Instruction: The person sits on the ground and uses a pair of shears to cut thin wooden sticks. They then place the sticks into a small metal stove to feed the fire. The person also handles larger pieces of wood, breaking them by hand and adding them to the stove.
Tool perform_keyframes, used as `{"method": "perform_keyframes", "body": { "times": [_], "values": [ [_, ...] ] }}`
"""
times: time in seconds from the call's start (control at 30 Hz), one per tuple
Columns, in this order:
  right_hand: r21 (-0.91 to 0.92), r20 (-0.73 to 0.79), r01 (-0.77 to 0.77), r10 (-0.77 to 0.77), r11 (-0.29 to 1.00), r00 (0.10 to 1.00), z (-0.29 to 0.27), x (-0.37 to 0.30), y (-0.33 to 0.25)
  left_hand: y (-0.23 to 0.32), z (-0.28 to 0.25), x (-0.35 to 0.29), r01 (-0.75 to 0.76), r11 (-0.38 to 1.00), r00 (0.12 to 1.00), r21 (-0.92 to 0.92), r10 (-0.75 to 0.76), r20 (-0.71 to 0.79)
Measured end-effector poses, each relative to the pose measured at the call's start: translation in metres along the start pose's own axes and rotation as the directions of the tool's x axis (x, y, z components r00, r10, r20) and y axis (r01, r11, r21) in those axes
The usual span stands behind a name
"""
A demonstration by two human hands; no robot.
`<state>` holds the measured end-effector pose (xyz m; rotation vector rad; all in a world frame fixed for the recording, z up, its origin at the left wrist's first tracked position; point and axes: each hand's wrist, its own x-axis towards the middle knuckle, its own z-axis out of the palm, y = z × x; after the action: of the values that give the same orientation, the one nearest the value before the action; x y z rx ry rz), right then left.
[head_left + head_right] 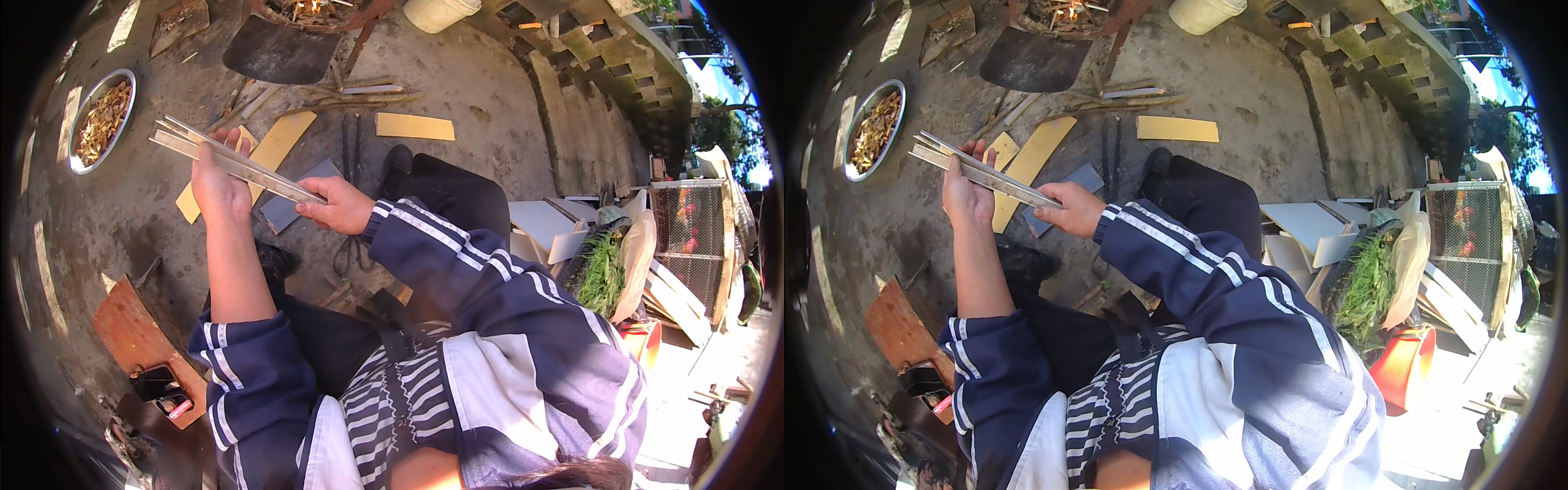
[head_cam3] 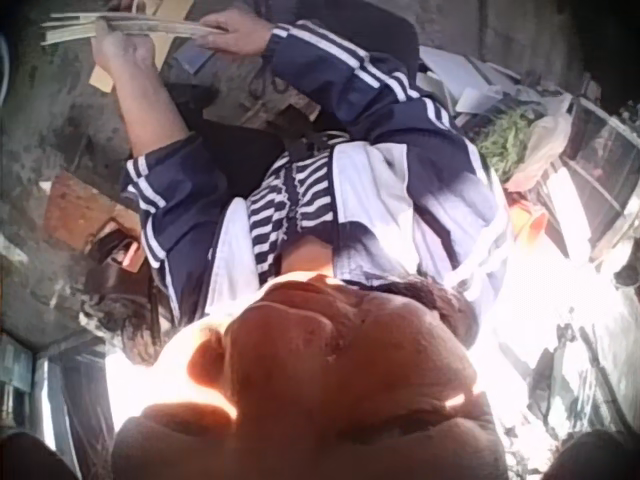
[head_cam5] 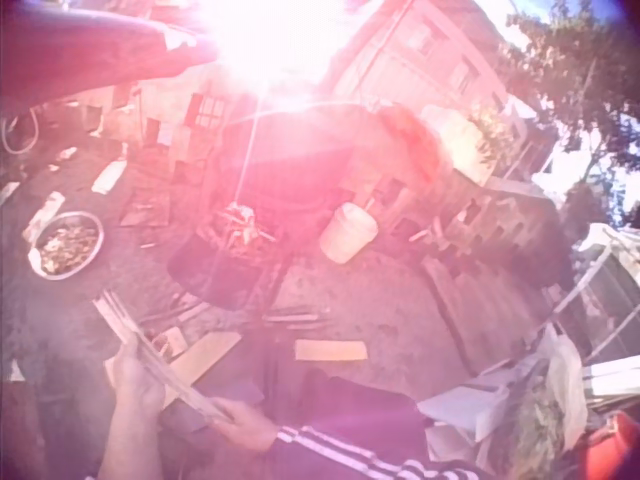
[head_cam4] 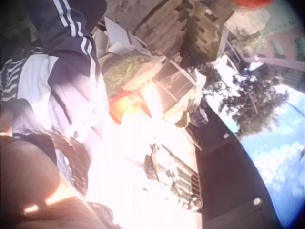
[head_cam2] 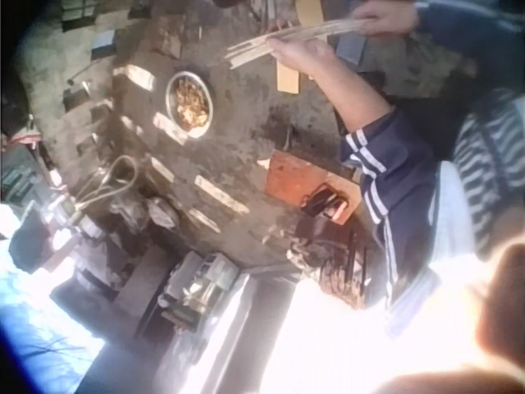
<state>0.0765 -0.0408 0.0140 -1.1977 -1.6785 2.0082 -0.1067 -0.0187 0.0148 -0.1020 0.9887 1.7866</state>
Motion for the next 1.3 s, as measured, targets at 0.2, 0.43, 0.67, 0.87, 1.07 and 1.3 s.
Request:
{"method": "perform_keyframes", "body": {
  "times": [0.2,0.43,0.67,0.87,1.07,1.3],
  "values": [
    [0.451,0.043,-0.145,0.141,0.881,0.989,-0.017,-0.007,-0.008,0.003,-0.007,0.002,-0.076,0.969,0.995,0.233,0.091,-0.052],
    [0.540,-0.178,-0.052,0.175,0.840,0.968,-0.057,0.008,-0.032,0.001,0.004,-0.003,-0.098,0.923,0.994,0.372,0.107,-0.002],
    [0.588,-0.333,-0.006,0.250,0.808,0.909,-0.107,0.109,-0.065,-0.017,0.020,0.001,-0.132,0.882,0.989,0.452,0.085,0.123],
    [0.631,-0.418,0.107,0.220,0.768,0.882,-0.207,0.266,-0.089,-0.029,0.032,0.010,-0.129,0.874,0.978,0.468,0.033,0.207],
    [0.376,-0.478,0.067,0.132,0.924,0.869,-0.241,0.338,-0.108,-0.033,0.032,0.025,-0.075,0.835,0.981,0.545,-0.037,0.191],
    [0.308,-0.218,0.002,0.069,0.951,0.974,-0.207,0.244,-0.093,-0.035,0.044,0.032,-0.066,0.847,0.967,0.528,-0.077,0.244]
  ]
}}
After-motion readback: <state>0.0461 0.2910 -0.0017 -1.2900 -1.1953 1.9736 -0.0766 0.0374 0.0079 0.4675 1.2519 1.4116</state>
